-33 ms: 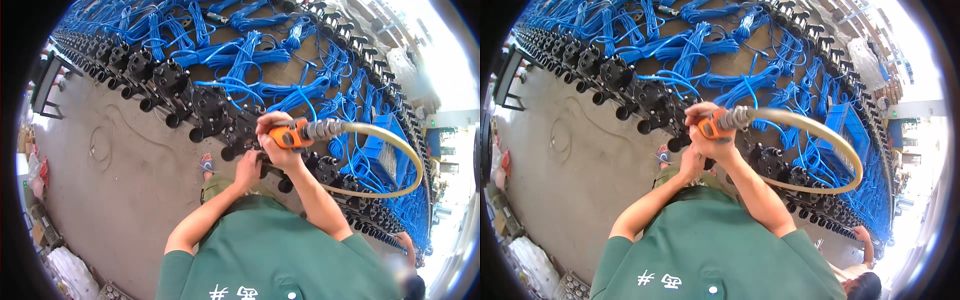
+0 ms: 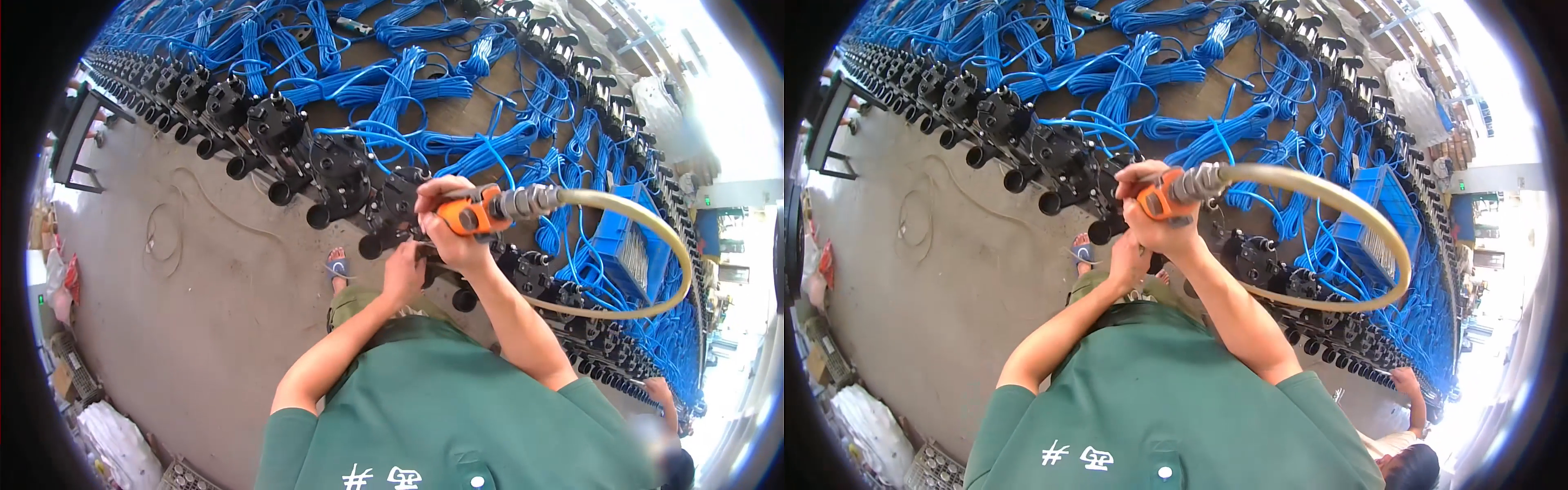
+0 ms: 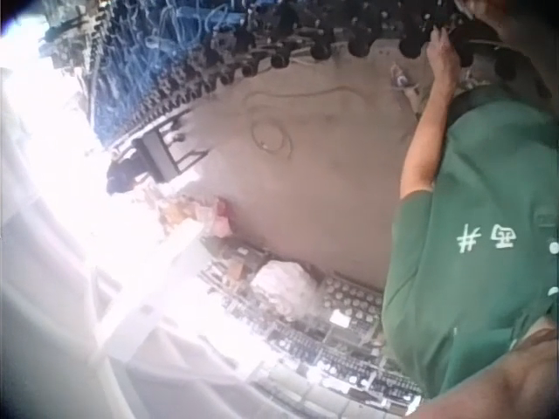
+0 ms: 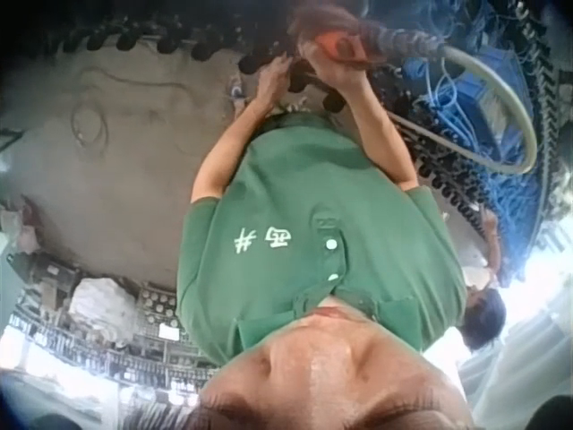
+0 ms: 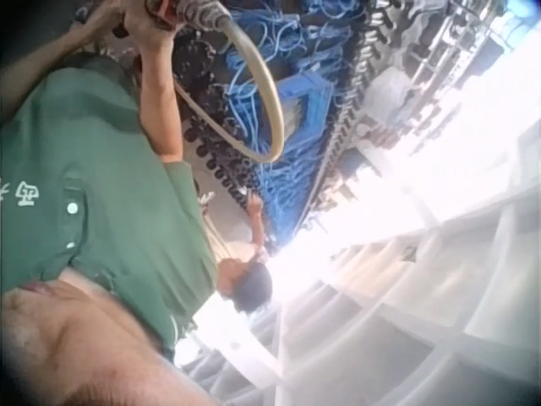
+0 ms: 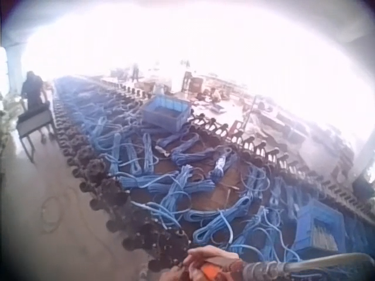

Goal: The person secures components onto a long line of water pumps using a pneumatic screwdriver, handling one pump at a time and moving down the row.

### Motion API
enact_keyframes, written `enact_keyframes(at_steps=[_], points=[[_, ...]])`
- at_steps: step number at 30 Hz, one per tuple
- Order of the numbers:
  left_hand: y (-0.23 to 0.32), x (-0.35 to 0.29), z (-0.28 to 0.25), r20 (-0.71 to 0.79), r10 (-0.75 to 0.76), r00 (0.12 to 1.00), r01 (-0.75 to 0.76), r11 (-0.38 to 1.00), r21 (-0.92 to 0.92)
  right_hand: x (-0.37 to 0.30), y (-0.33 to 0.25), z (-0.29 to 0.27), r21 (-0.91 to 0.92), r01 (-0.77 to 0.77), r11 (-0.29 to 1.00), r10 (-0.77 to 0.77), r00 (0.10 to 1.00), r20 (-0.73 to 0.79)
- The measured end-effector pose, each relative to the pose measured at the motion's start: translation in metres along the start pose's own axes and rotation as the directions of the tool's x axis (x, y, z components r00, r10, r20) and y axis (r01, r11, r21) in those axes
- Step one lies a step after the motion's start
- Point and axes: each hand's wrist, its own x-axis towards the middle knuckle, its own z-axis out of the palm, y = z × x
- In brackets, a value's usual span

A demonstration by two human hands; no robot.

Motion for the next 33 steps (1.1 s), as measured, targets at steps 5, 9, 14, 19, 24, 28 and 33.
enact_keyframes(at_steps=[5, 9, 14, 19, 24, 28, 33], points=[[-0.01, 0.006, 0.009, -0.094, -0.026, 0.995, 0.031, 0.998, 0.052, 0.011, 0.005, -0.002, 0.063, 0.096, 0.993, -0.101, 0.992, 0.078], [-0.014, 0.001, 0.006, -0.022, 0.127, 0.992, -0.121, 0.974, 0.19, 0.007, -0.012, 0.0, -0.126, 0.115, 0.985, -0.094, 0.983, 0.159], [-0.019, -0.001, 0.011, 0.036, 0.194, 0.98, -0.196, 0.94, 0.28, -0.024, -0.041, -0.026, -0.039, 0.142, 0.989, -0.136, 0.983, 0.127], [-0.029, 0.005, 0.009, 0.007, 0.307, 0.952, -0.299, 0.924, 0.239, -0.035, -0.026, -0.039, -0.012, 0.065, 0.998, -0.065, 0.997, 0.032], [-0.037, 0.004, 0.007, 0.061, 0.318, 0.946, -0.323, 0.916, 0.24, -0.032, -0.021, -0.034, 0.036, 0.056, 0.998, -0.057, 0.998, 0.017], [-0.025, 0.011, 0.001, 0.088, 0.339, 0.937, -0.35, 0.92, 0.178, -0.026, -0.022, -0.035, 0.015, 0.024, 1.0, -0.025, 0.999, 0.042], [0.001, 0.014, -0.015, 0.152, 0.276, 0.949, -0.303, 0.931, 0.202, -0.024, -0.023, -0.043, -0.05, 0.173, 0.984, -0.165, 0.976, 0.141]])
